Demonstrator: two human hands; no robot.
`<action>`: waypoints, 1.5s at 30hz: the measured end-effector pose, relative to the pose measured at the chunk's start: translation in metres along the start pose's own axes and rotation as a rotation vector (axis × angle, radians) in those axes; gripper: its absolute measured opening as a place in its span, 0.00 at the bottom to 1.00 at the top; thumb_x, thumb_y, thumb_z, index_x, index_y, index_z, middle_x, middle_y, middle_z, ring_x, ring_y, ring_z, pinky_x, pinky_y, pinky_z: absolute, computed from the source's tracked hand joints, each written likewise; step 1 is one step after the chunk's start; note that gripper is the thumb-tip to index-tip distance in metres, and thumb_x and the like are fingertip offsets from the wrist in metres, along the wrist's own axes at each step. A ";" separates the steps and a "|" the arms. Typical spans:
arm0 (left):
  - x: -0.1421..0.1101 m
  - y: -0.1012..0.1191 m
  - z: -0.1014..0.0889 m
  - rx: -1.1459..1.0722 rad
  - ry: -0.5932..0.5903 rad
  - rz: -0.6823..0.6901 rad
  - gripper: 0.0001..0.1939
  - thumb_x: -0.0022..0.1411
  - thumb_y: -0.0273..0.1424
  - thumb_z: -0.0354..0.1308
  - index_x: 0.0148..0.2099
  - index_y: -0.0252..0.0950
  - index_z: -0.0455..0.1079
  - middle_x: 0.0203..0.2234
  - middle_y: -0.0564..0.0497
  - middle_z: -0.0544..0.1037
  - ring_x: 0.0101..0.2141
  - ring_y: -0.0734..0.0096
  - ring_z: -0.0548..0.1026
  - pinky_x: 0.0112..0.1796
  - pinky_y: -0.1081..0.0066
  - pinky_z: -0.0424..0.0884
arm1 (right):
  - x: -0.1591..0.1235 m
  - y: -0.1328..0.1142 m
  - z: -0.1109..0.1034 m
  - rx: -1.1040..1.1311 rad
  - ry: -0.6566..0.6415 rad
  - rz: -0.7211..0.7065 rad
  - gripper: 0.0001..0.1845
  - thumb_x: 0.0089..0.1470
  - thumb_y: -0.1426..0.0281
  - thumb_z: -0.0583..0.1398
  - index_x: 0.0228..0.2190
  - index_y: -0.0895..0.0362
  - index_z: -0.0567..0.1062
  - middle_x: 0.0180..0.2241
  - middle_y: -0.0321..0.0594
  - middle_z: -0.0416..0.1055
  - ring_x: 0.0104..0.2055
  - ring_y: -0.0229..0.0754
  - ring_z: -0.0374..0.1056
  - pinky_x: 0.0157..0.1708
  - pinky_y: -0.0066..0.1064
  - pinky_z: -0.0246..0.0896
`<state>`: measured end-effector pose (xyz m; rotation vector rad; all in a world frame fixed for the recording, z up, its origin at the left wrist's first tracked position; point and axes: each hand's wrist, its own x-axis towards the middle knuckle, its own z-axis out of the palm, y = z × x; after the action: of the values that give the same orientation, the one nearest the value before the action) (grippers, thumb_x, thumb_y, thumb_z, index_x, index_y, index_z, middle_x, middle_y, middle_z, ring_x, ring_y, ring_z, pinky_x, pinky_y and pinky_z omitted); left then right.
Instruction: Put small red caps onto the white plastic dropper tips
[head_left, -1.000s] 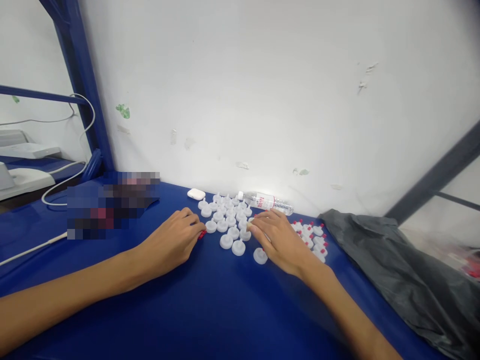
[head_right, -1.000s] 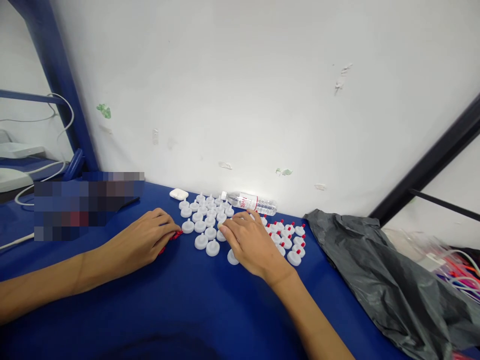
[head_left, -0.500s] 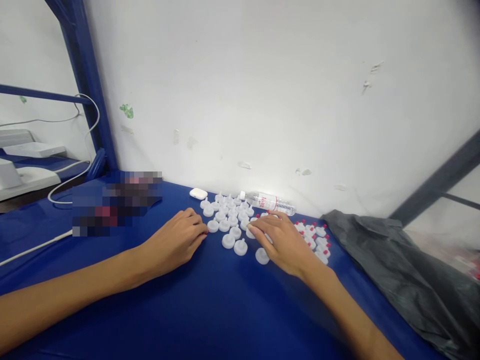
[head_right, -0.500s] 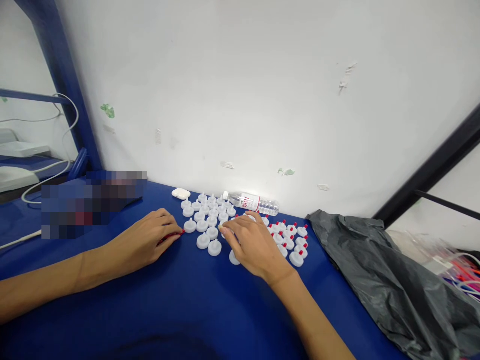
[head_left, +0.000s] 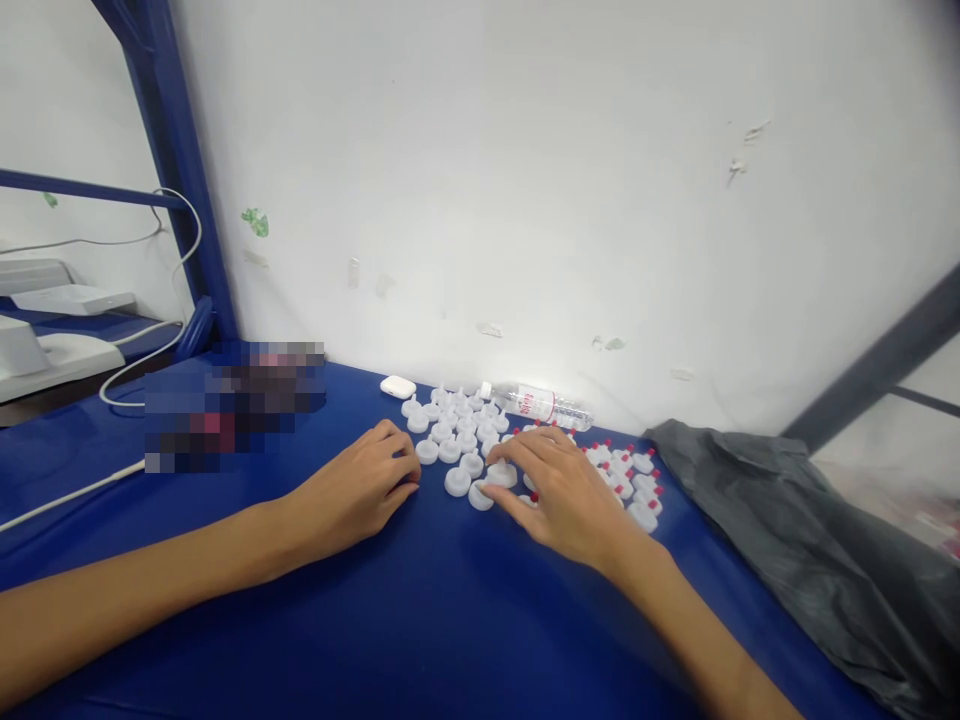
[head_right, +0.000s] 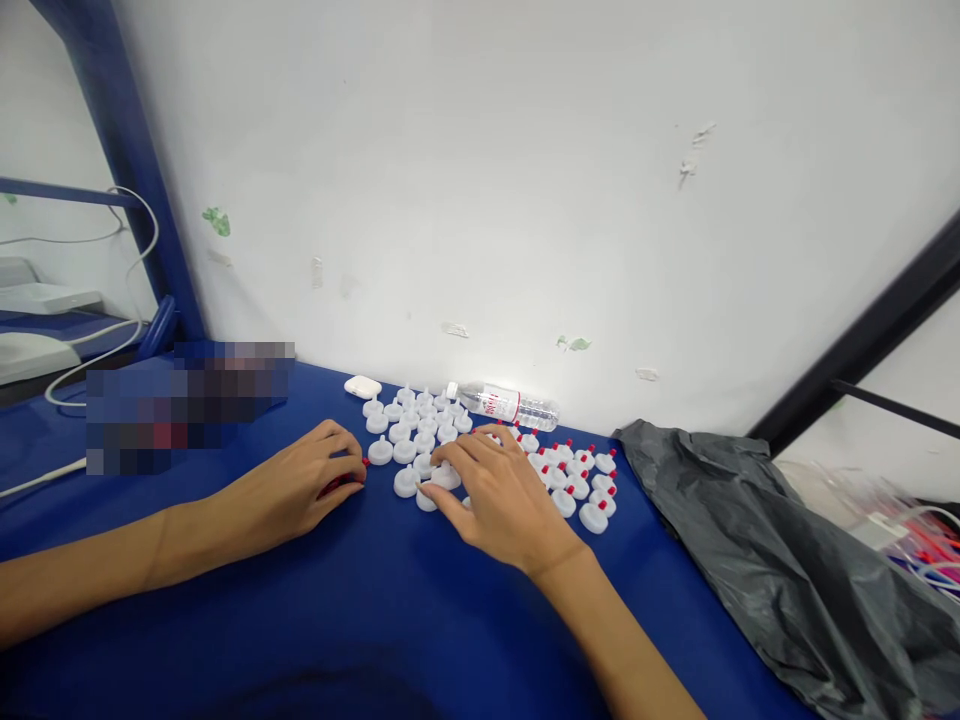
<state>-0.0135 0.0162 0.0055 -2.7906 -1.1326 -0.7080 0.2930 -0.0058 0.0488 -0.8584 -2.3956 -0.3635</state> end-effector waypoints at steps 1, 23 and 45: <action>0.000 0.002 -0.001 -0.011 0.002 0.008 0.07 0.74 0.20 0.66 0.42 0.37 0.81 0.43 0.48 0.84 0.49 0.56 0.77 0.49 0.61 0.75 | 0.000 -0.001 0.000 -0.006 -0.014 0.003 0.08 0.70 0.67 0.71 0.48 0.54 0.80 0.43 0.41 0.86 0.45 0.52 0.83 0.55 0.48 0.75; 0.005 0.017 -0.003 -0.221 0.428 0.290 0.08 0.82 0.28 0.60 0.55 0.42 0.81 0.40 0.52 0.88 0.39 0.70 0.85 0.40 0.72 0.80 | 0.001 -0.029 0.013 0.166 -0.073 -0.061 0.22 0.73 0.72 0.64 0.64 0.48 0.71 0.50 0.44 0.84 0.51 0.53 0.82 0.53 0.46 0.84; 0.003 0.022 -0.011 -0.285 0.423 0.239 0.10 0.83 0.36 0.61 0.49 0.40 0.83 0.36 0.50 0.90 0.34 0.68 0.87 0.38 0.71 0.81 | 0.003 -0.041 0.017 0.166 0.059 -0.175 0.13 0.78 0.74 0.57 0.59 0.51 0.68 0.48 0.42 0.84 0.49 0.47 0.81 0.50 0.39 0.79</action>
<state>-0.0014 -0.0008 0.0195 -2.7176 -0.6540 -1.4352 0.2572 -0.0285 0.0346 -0.5584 -2.4127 -0.2482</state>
